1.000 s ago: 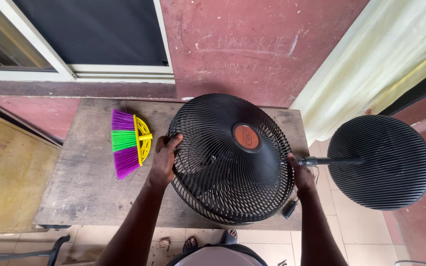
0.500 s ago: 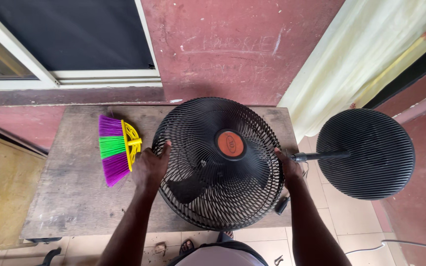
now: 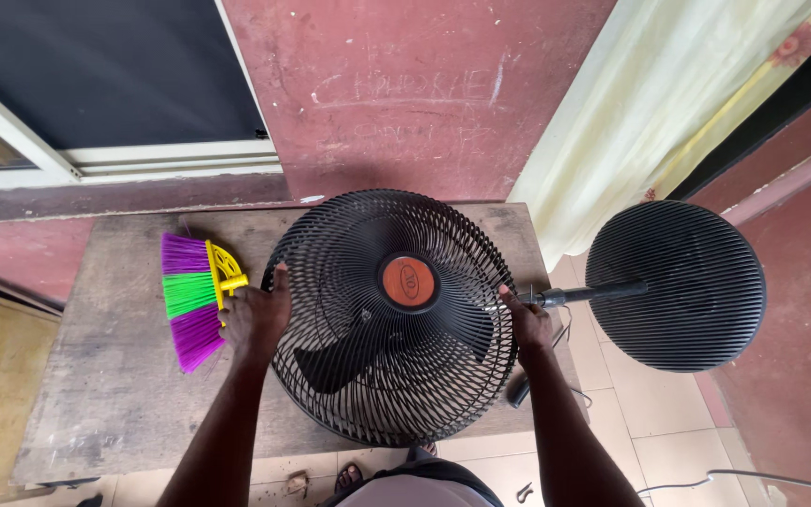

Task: The person disassembles a standing electric fan by removing the front grille, then the fan blades, and finally the central hub. The components are placed on a wooden table next to the fan base.

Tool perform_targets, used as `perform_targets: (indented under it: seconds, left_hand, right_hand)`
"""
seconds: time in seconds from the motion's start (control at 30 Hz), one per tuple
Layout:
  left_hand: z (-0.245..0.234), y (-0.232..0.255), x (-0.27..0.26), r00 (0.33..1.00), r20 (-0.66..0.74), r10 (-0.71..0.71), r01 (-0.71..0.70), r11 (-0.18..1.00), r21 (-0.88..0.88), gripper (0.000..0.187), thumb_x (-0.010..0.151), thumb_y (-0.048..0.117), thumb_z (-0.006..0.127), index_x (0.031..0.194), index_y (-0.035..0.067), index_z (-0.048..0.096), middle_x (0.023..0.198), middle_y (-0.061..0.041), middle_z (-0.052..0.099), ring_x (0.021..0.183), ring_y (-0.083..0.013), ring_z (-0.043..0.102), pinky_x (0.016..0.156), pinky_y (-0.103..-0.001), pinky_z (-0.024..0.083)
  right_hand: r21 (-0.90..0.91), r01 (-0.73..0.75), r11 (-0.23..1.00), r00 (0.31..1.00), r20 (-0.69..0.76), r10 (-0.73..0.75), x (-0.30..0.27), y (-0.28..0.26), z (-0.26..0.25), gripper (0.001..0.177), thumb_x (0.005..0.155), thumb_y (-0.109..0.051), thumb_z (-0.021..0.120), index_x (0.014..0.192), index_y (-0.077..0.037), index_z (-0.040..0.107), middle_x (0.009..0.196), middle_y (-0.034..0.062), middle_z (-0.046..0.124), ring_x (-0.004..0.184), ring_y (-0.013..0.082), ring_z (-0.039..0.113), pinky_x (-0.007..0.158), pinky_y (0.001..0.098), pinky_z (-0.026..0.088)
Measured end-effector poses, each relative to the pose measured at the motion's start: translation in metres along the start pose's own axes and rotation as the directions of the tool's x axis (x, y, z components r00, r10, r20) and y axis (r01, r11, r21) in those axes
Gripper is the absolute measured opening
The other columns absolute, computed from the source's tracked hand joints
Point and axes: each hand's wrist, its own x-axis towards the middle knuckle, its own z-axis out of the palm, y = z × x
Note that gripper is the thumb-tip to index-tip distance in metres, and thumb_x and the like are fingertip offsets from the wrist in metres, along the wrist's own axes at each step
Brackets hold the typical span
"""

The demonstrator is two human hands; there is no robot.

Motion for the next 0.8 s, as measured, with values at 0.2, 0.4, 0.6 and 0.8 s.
perform_targets:
  seconds: [0.2, 0.4, 0.6, 0.8]
  left_hand:
    - [0.015, 0.0, 0.025, 0.999, -0.013, 0.04, -0.04, 0.999, 0.026, 0.117, 0.089, 0.088, 0.042, 0.14, -0.017, 0.048, 0.14, -0.039, 0.049, 0.13, -0.0497, 0.049, 0.112, -0.053, 0.039]
    - [0.004, -0.001, 0.04, 0.987, -0.073, 0.142, -0.14, 0.99, 0.032, 0.116, 0.087, 0.09, 0.048, 0.126, -0.018, 0.061, 0.128, -0.038, 0.061, 0.123, -0.0486, 0.058, 0.107, -0.053, 0.046]
    - [-0.008, 0.025, 0.072, 0.965, -0.068, 0.253, -0.26, 0.956, -0.132, 0.107, 0.082, 0.087, 0.051, 0.127, -0.01, 0.064, 0.121, -0.035, 0.065, 0.117, -0.0493, 0.063, 0.099, -0.056, 0.051]
    - [0.005, 0.052, 0.103, 0.964, -0.031, 0.265, -0.265, 0.964, -0.005, 0.107, 0.088, 0.09, 0.048, 0.121, -0.011, 0.065, 0.128, -0.037, 0.058, 0.119, -0.0506, 0.058, 0.099, -0.058, 0.047]
  right_hand:
    - [-0.015, 0.058, 0.998, 0.998, 0.004, -0.058, -0.001, 0.004, 0.0, 0.078, 0.077, -0.057, 0.082, 0.119, 0.007, 0.065, 0.113, 0.0188, 0.069, 0.104, 0.0269, 0.064, 0.092, 0.039, 0.051]
    - [0.143, 0.087, 0.986, 0.993, 0.066, -0.097, -0.018, 0.002, 0.001, 0.078, 0.075, -0.057, 0.082, 0.114, 0.009, 0.066, 0.103, 0.0157, 0.07, 0.094, 0.0245, 0.064, 0.086, 0.0356, 0.052]
    - [0.068, -0.018, 0.998, 0.981, 0.196, 0.004, -0.023, -0.001, -0.002, 0.074, 0.075, -0.059, 0.078, 0.117, -0.001, 0.057, 0.094, 0.0102, 0.071, 0.086, 0.0188, 0.065, 0.078, 0.0301, 0.05]
    - [0.12, 0.033, 0.992, 0.958, 0.28, -0.065, -0.006, 0.004, -0.001, 0.067, 0.083, -0.053, 0.08, 0.116, 0.002, 0.062, 0.084, 0.0049, 0.061, 0.07, 0.0132, 0.048, 0.058, 0.0296, 0.038]
